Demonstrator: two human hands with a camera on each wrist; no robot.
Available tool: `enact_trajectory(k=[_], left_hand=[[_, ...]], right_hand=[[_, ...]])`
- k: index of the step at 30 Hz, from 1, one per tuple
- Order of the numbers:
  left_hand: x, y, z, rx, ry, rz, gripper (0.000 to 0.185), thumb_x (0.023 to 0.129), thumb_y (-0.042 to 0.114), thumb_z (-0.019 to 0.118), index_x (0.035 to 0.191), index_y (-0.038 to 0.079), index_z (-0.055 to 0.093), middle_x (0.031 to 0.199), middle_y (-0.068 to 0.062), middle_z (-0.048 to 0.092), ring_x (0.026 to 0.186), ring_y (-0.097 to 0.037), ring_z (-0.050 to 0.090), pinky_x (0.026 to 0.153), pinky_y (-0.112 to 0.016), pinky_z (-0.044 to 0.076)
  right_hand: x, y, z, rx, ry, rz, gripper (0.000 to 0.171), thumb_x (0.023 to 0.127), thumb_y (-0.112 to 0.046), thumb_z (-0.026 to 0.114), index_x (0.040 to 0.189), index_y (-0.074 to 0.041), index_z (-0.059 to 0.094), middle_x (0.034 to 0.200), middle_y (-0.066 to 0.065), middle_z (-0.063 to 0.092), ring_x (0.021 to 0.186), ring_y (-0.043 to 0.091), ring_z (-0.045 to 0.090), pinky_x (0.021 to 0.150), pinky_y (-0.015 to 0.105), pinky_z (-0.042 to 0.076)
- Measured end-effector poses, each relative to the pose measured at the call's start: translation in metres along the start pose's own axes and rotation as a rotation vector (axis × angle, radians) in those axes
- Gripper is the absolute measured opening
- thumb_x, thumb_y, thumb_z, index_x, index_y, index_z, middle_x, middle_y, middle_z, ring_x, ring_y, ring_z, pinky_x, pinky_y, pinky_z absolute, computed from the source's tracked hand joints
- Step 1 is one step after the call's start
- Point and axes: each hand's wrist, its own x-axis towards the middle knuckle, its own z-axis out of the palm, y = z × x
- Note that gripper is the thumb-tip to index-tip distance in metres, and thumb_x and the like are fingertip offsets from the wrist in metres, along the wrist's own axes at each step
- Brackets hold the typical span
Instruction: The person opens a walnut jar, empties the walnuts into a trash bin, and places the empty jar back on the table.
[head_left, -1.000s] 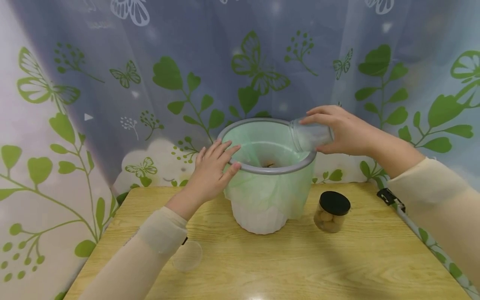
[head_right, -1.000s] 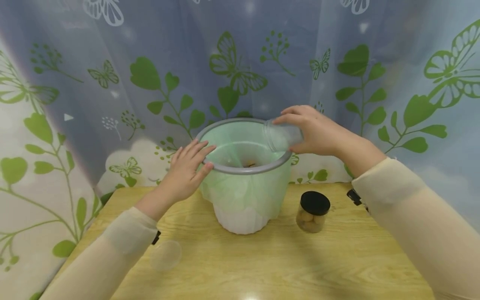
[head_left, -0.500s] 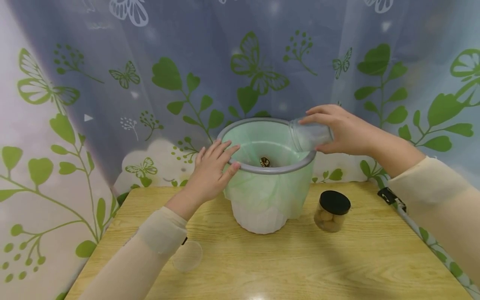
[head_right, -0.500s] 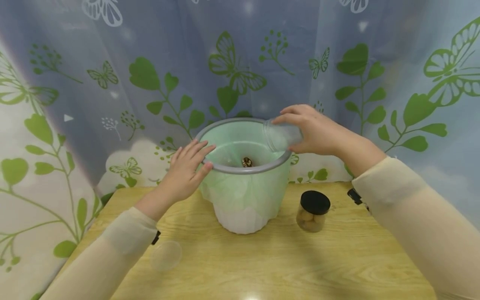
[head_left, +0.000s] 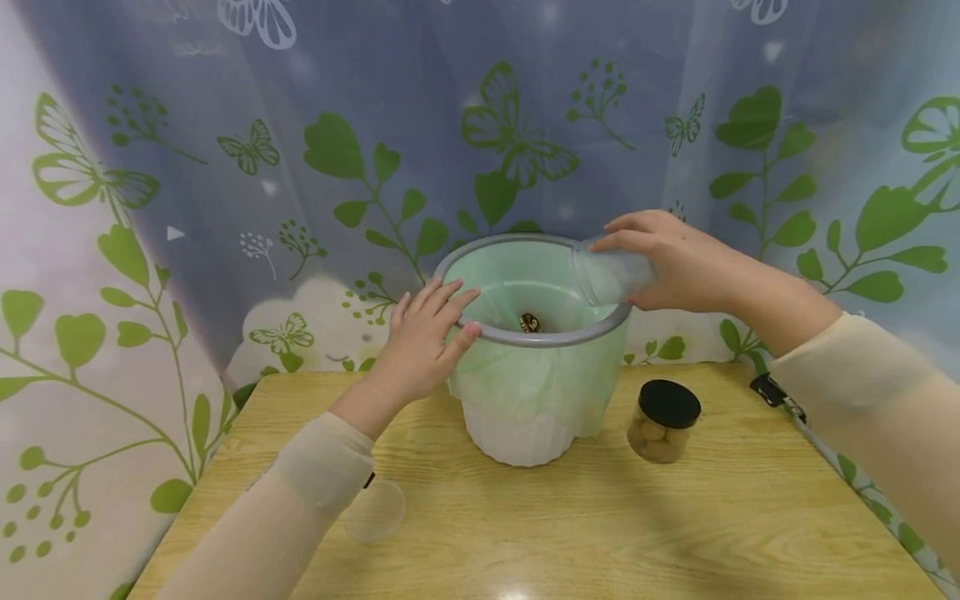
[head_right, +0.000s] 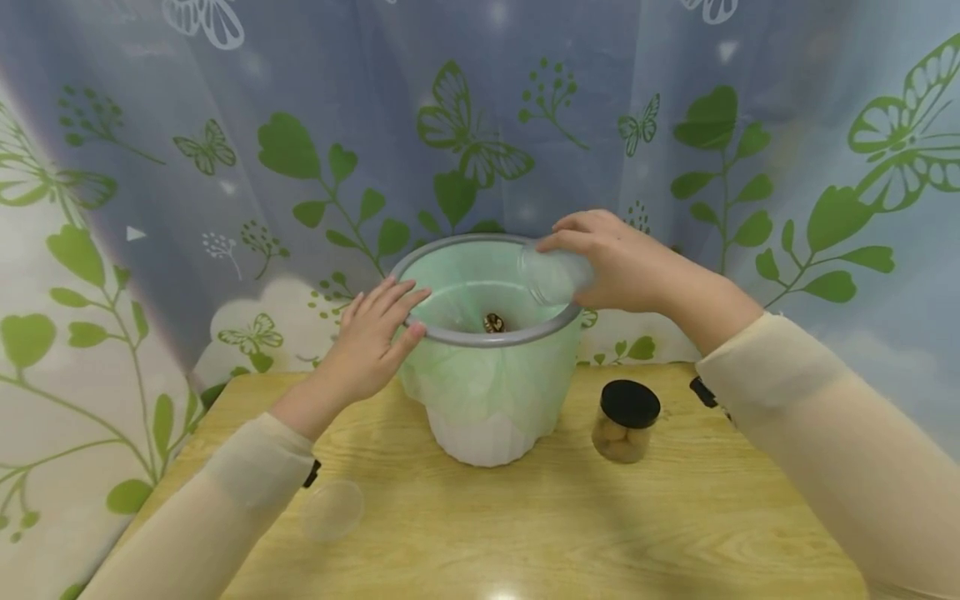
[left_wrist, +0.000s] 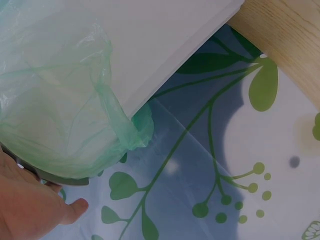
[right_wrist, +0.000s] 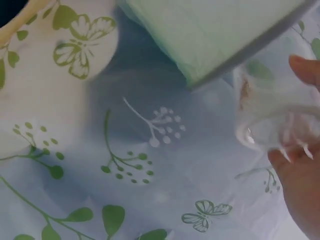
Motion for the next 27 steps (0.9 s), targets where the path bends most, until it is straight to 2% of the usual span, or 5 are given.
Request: enact_trajectory(k=[2, 9, 15, 27], left_hand=[[-0.0001, 0.0008, -0.0005, -0.004, -0.004, 0.001, 0.075, 0.100, 0.069, 0.015, 0.157, 0.024, 0.035, 0.163, -0.006, 0.027, 0.153, -0.028, 0.009, 0.116, -0.064, 0.005], [0.0004, 0.0003, -0.0001, 0.003, -0.003, 0.003, 0.076, 0.100, 0.069, 0.015, 0.157, 0.024, 0.035, 0.163, -0.006, 0.027, 0.153, -0.029, 0.009, 0.116, -0.065, 0.006], [-0.0002, -0.0002, -0.0004, 0.004, 0.000, 0.002, 0.075, 0.100, 0.069, 0.015, 0.157, 0.025, 0.034, 0.163, -0.006, 0.028, 0.153, -0.029, 0.009, 0.116, -0.065, 0.006], [0.0002, -0.0001, -0.0004, 0.000, -0.007, -0.007, 0.074, 0.100, 0.068, 0.015, 0.157, 0.025, 0.034, 0.163, -0.005, 0.027, 0.153, -0.027, 0.009, 0.116, -0.064, 0.006]], right_hand=[[-0.0002, 0.0009, 0.0022, -0.023, -0.026, -0.001, 0.066, 0.079, -0.006, 0.083, 0.140, -0.010, 0.057, 0.147, 0.019, 0.041, 0.136, 0.044, 0.034, 0.102, 0.061, 0.037], [-0.0009, 0.0022, 0.0035, -0.035, -0.013, -0.018, 0.066, 0.079, -0.006, 0.084, 0.139, -0.009, 0.057, 0.147, 0.021, 0.042, 0.136, 0.044, 0.034, 0.103, 0.062, 0.036], [-0.0017, 0.0006, 0.0022, -0.037, -0.018, 0.005, 0.067, 0.079, -0.007, 0.084, 0.140, -0.010, 0.056, 0.148, 0.021, 0.040, 0.137, 0.045, 0.033, 0.105, 0.064, 0.033], [-0.0022, 0.0001, 0.0032, -0.042, -0.009, -0.002, 0.067, 0.079, -0.006, 0.084, 0.139, -0.011, 0.056, 0.148, 0.021, 0.040, 0.137, 0.044, 0.033, 0.103, 0.062, 0.035]])
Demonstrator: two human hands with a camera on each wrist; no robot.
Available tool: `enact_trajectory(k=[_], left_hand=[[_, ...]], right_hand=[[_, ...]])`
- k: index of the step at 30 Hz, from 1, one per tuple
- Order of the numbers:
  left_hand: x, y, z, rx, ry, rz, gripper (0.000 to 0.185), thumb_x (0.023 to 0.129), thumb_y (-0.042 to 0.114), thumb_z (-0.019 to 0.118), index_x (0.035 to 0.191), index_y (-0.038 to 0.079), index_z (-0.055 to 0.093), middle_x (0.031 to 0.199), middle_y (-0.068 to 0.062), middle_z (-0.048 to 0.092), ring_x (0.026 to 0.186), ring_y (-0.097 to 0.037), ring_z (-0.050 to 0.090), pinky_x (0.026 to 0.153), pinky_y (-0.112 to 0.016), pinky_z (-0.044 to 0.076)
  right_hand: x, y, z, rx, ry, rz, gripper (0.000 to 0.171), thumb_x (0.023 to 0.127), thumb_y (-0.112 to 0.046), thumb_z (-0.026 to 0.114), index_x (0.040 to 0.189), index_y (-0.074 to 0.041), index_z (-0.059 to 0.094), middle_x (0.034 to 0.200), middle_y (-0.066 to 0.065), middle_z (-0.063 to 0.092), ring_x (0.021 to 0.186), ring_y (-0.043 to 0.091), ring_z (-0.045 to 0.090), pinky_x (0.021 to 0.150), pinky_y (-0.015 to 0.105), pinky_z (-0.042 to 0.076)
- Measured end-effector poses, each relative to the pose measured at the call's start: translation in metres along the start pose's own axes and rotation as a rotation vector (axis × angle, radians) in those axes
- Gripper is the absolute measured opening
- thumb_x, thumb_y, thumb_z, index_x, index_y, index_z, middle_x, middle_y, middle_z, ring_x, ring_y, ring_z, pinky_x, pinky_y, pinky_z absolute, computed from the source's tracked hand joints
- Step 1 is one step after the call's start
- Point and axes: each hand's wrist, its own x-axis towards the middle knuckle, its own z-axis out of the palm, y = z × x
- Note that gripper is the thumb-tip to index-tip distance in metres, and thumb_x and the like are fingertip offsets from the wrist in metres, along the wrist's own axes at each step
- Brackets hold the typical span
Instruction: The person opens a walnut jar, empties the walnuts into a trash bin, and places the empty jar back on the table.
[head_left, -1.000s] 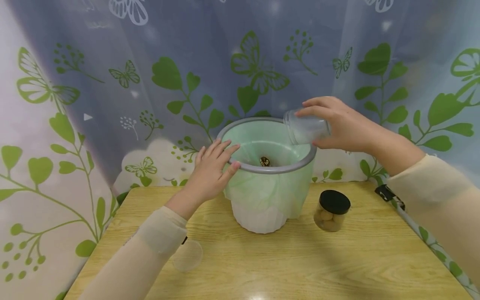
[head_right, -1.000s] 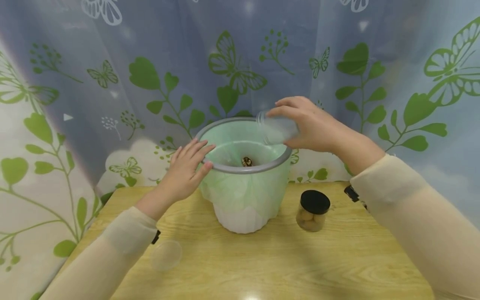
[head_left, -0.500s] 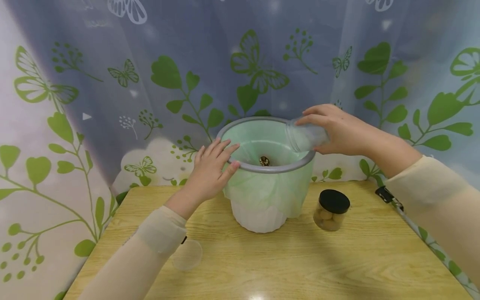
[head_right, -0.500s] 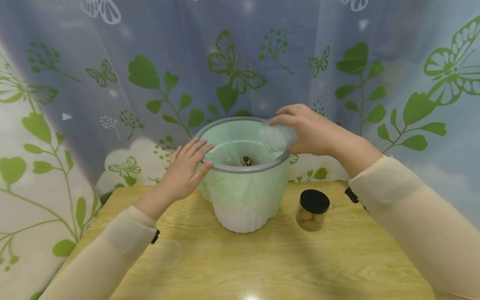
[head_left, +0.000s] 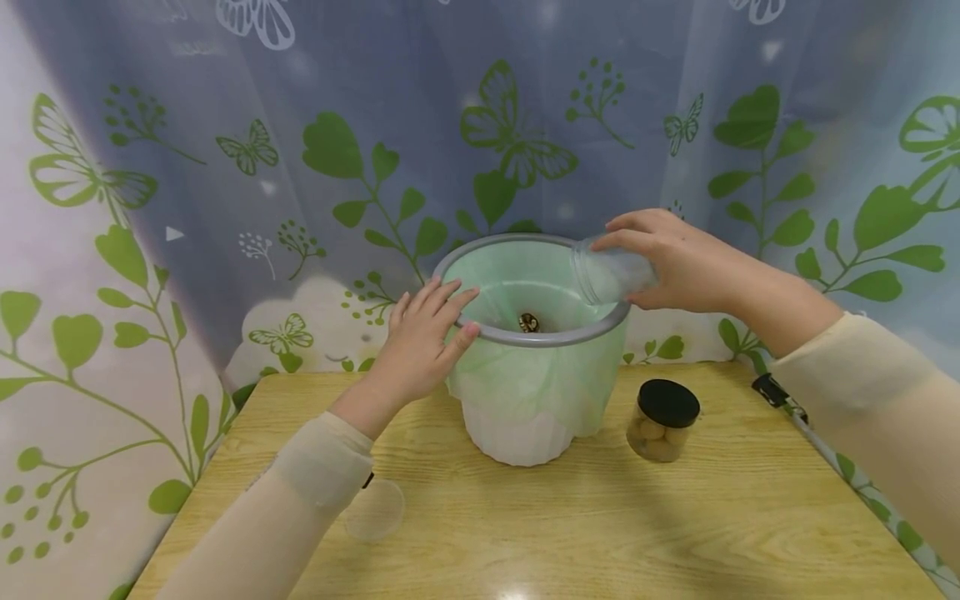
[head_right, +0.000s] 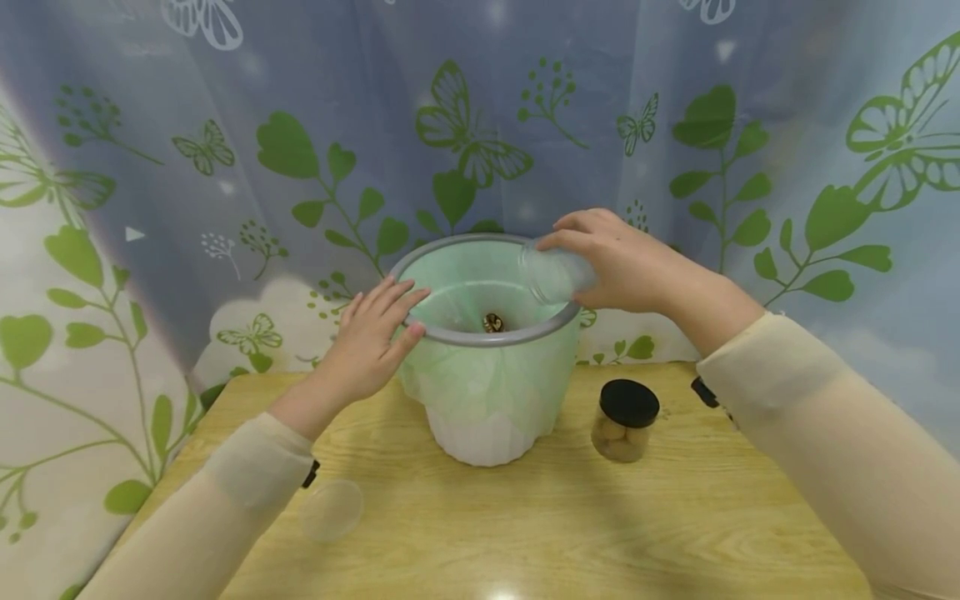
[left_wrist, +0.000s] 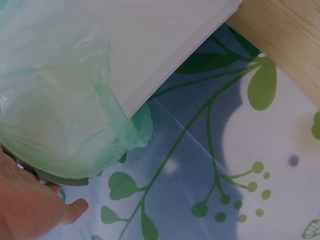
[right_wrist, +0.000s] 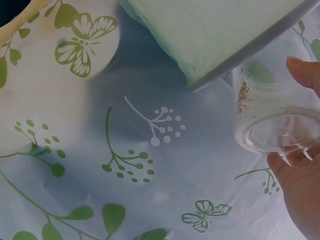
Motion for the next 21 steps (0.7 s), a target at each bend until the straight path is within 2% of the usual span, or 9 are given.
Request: enact_trajectory(k=[9, 21], left_hand=[[-0.0006, 0.0001, -0.0003, -0.002, 0.008, 0.008, 0.073, 0.101, 0.068, 0.016, 0.157, 0.024, 0.035, 0.163, -0.006, 0.028, 0.153, -0.029, 0.010, 0.116, -0.065, 0.007], [-0.0006, 0.0004, 0.0000, 0.000, 0.004, 0.002, 0.073, 0.101, 0.067, 0.016, 0.157, 0.025, 0.034, 0.163, -0.006, 0.028, 0.153, -0.028, 0.009, 0.116, -0.065, 0.006]], right_hand=[[-0.0024, 0.0035, 0.0032, -0.011, 0.066, -0.055, 0.065, 0.078, -0.006, 0.085, 0.137, -0.009, 0.058, 0.145, 0.022, 0.043, 0.134, 0.045, 0.037, 0.102, 0.062, 0.036], [-0.0067, 0.0043, 0.0005, -0.016, 0.079, -0.060, 0.067, 0.076, -0.005, 0.086, 0.137, -0.009, 0.058, 0.145, 0.022, 0.043, 0.133, 0.045, 0.037, 0.104, 0.064, 0.033]])
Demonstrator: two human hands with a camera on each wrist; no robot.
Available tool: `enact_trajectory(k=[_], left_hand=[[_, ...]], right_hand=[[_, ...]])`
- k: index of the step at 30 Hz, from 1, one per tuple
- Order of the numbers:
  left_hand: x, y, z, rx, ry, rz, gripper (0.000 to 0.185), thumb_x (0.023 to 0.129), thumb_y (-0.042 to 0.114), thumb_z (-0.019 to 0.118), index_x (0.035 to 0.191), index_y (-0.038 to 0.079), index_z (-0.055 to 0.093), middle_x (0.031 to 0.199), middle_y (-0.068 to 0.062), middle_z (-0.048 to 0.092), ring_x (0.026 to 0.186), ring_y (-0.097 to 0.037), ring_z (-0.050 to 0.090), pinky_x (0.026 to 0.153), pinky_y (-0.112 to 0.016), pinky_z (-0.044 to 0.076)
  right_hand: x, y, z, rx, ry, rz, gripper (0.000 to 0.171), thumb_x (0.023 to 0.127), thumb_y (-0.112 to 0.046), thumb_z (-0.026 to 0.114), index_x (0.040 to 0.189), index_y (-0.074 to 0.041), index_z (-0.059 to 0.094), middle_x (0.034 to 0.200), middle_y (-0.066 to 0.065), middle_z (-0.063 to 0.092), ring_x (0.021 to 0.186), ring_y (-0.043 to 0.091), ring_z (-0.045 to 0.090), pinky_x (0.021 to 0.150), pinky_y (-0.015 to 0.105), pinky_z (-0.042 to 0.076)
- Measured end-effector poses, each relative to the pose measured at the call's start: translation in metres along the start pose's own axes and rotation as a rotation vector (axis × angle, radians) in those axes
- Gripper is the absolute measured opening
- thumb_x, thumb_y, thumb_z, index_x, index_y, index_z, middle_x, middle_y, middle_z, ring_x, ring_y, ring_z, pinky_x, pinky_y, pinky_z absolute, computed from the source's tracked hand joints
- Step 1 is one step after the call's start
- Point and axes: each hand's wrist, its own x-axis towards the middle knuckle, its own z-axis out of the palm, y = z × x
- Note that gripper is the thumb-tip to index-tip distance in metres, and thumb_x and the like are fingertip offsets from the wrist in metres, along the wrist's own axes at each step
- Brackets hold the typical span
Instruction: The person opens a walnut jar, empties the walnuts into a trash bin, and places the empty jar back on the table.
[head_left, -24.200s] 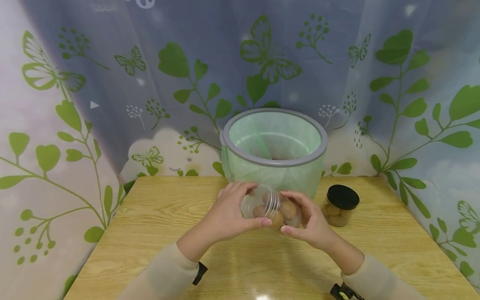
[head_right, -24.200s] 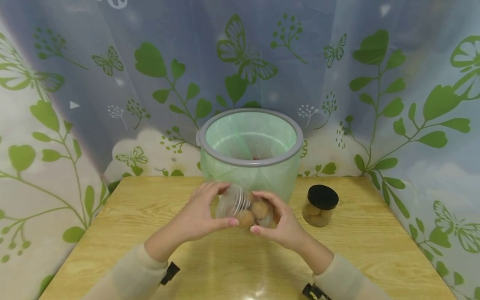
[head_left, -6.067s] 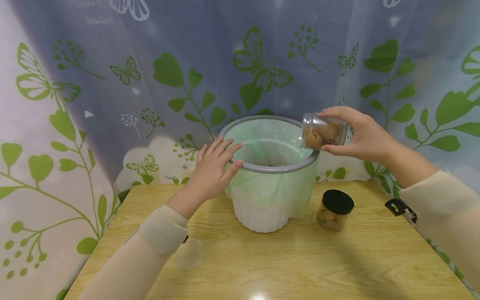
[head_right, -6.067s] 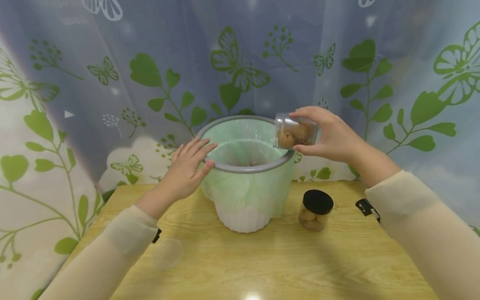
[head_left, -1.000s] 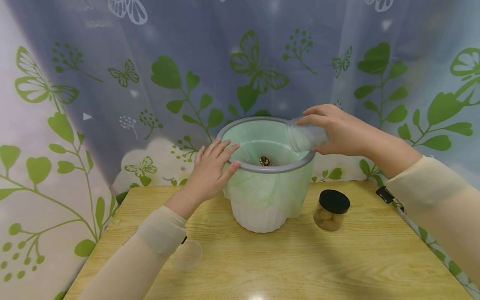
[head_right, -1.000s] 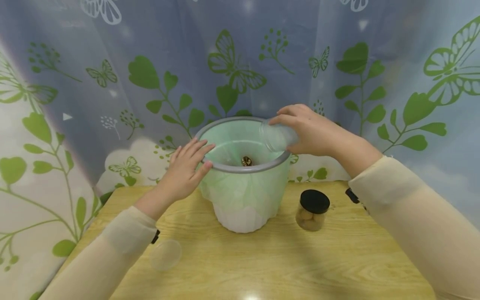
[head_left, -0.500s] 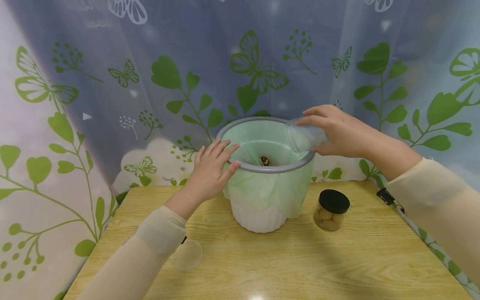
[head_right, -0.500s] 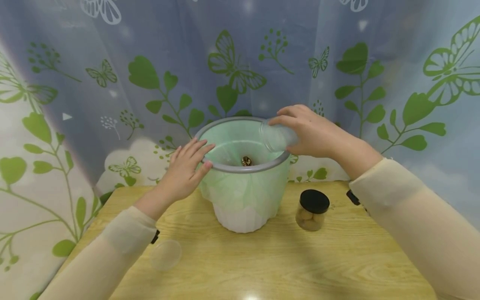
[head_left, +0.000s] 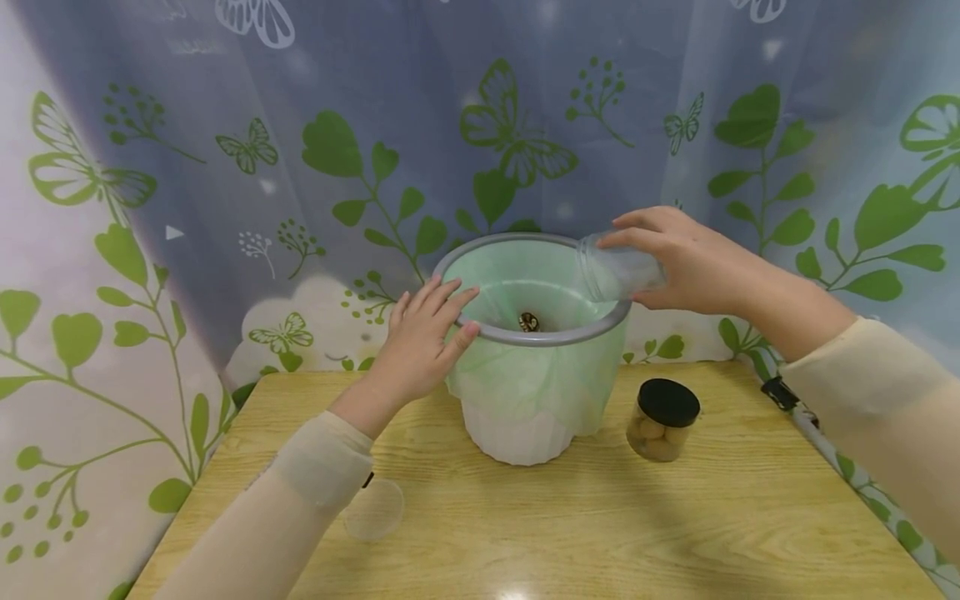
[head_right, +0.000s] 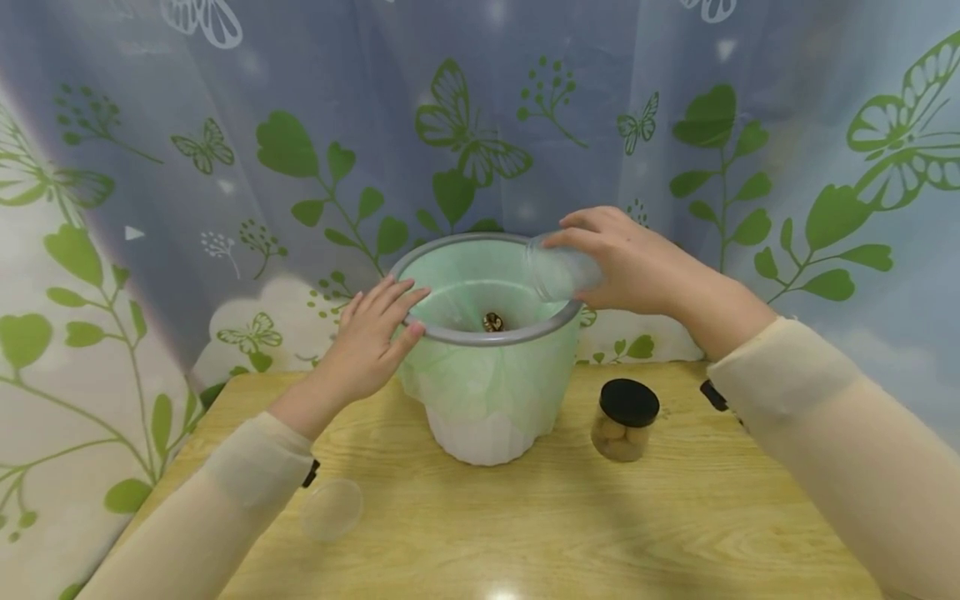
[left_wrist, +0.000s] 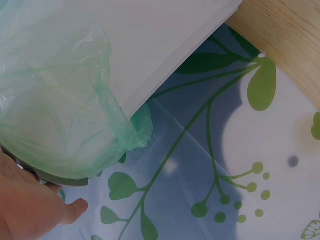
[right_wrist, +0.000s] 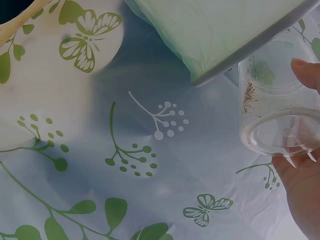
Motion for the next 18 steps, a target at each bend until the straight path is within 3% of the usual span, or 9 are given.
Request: enact_trajectory(k=[18], left_hand=[[0.0003, 0.0000, 0.0010, -0.001, 0.006, -0.001, 0.078, 0.098, 0.071, 0.013, 0.157, 0.024, 0.035, 0.163, -0.006, 0.027, 0.153, -0.028, 0.009, 0.116, -0.064, 0.006]], right_hand=[[-0.0057, -0.0036, -0.0067, -0.016, 0.016, -0.017, 0.067, 0.075, -0.004, 0.086, 0.137, -0.010, 0.058, 0.145, 0.020, 0.044, 0.132, 0.043, 0.039, 0.100, 0.061, 0.038]])
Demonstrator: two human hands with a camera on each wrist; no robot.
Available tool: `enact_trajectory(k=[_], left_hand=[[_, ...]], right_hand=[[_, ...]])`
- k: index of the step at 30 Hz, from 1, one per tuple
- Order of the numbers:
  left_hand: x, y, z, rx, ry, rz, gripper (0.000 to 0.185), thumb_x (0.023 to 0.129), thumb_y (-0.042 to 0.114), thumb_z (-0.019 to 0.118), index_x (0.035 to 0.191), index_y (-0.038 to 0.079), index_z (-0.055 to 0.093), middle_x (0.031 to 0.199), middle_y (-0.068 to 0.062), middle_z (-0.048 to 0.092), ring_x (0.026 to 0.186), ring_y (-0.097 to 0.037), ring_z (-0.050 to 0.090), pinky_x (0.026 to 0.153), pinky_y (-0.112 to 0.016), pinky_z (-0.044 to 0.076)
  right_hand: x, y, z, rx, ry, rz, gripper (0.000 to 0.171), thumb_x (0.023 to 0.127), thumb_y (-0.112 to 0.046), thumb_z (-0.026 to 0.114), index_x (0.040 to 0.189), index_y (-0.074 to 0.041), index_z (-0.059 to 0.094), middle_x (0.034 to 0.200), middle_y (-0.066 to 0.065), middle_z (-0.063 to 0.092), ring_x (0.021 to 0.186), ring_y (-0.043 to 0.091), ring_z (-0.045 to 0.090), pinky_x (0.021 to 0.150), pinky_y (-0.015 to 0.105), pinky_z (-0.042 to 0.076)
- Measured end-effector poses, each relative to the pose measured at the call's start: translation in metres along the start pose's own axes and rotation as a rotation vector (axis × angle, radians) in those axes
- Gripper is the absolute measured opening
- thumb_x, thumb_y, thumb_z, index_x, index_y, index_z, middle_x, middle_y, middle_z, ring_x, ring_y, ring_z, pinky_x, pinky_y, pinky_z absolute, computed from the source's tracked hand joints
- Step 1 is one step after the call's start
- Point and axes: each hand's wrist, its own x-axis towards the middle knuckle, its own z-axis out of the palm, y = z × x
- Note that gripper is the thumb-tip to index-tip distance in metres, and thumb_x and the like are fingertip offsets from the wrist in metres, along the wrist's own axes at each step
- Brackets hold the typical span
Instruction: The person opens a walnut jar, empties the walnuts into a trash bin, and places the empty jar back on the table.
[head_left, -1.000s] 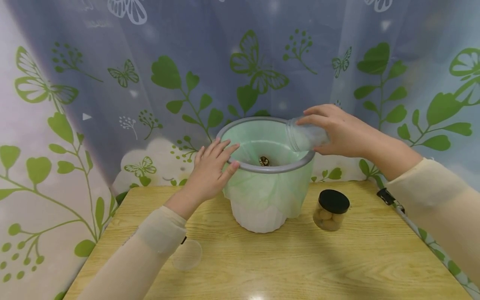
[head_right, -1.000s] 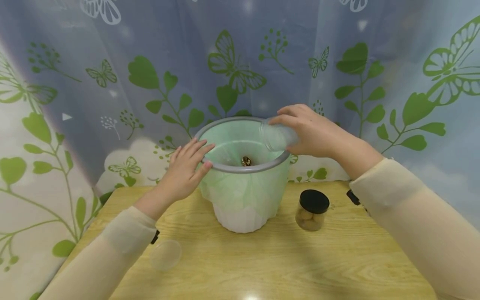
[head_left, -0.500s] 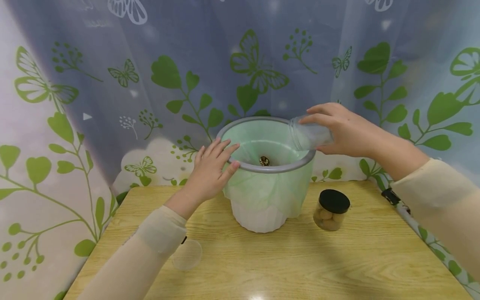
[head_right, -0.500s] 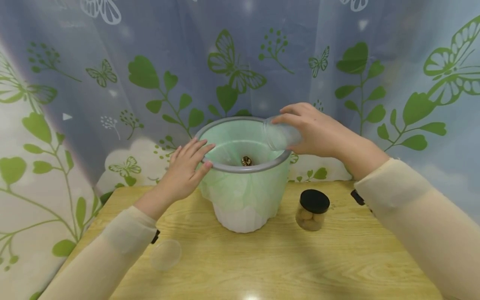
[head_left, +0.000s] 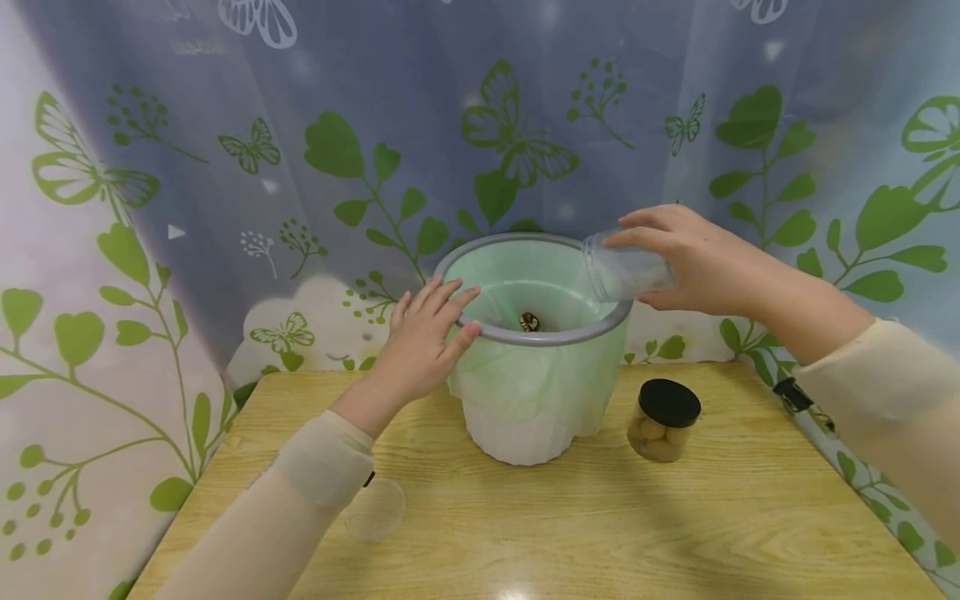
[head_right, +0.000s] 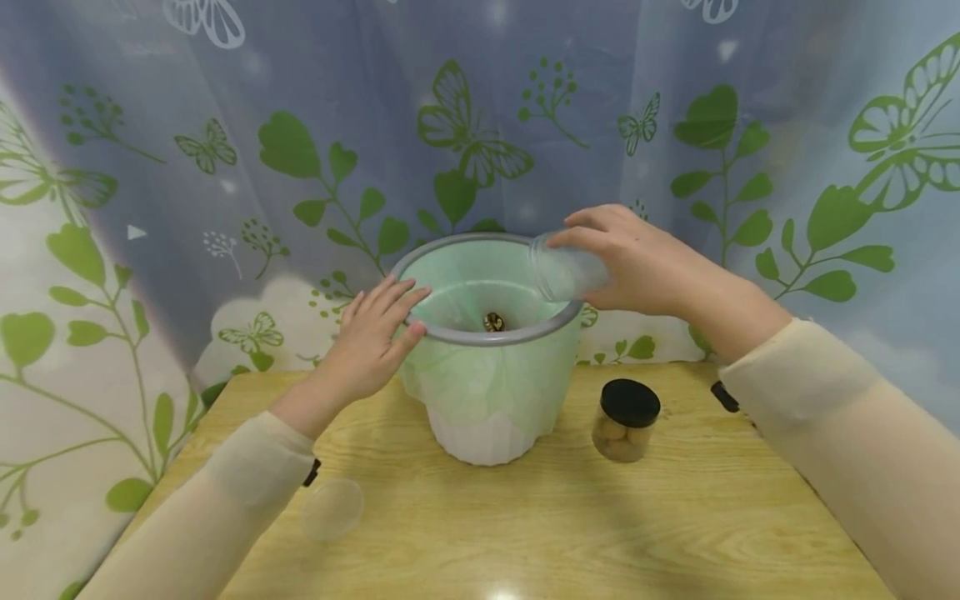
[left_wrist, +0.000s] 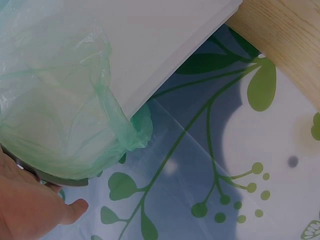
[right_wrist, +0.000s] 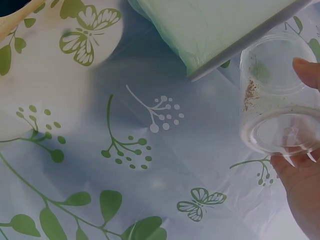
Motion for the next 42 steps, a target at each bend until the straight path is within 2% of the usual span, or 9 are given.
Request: enact_trajectory(k=[16, 26, 36, 42], left_hand=[[0.000, -0.001, -0.001, 0.001, -0.007, 0.001, 0.076, 0.099, 0.069, 0.013, 0.157, 0.025, 0.034, 0.163, -0.005, 0.026, 0.153, -0.027, 0.008, 0.116, -0.064, 0.006], [0.000, -0.001, -0.001, 0.001, -0.012, -0.004, 0.075, 0.100, 0.069, 0.014, 0.158, 0.026, 0.034, 0.164, -0.005, 0.026, 0.154, -0.027, 0.007, 0.117, -0.063, 0.005], [0.000, -0.001, -0.001, 0.003, -0.015, -0.008, 0.078, 0.098, 0.071, 0.012, 0.158, 0.026, 0.034, 0.164, -0.005, 0.026, 0.154, -0.027, 0.007, 0.117, -0.063, 0.005], [0.000, -0.001, -0.001, 0.003, -0.010, -0.005, 0.079, 0.097, 0.071, 0.011, 0.158, 0.025, 0.034, 0.164, -0.005, 0.026, 0.153, -0.027, 0.008, 0.116, -0.064, 0.005]], right_hand=[[-0.012, -0.001, -0.010, -0.017, 0.063, -0.034, 0.071, 0.070, -0.005, 0.090, 0.134, -0.009, 0.060, 0.139, 0.022, 0.050, 0.125, 0.045, 0.045, 0.094, 0.062, 0.042], [-0.023, -0.003, -0.014, 0.001, 0.074, 0.021, 0.073, 0.069, -0.009, 0.092, 0.134, -0.012, 0.060, 0.137, 0.019, 0.053, 0.123, 0.045, 0.047, 0.091, 0.062, 0.043], [-0.032, -0.005, -0.014, 0.001, 0.136, 0.003, 0.078, 0.065, -0.012, 0.093, 0.134, -0.011, 0.059, 0.132, 0.015, 0.056, 0.121, 0.042, 0.050, 0.091, 0.059, 0.044], [-0.040, -0.007, -0.012, 0.005, 0.154, 0.038, 0.077, 0.067, -0.013, 0.091, 0.136, -0.013, 0.058, 0.130, 0.013, 0.057, 0.116, 0.037, 0.054, 0.079, 0.054, 0.048]])
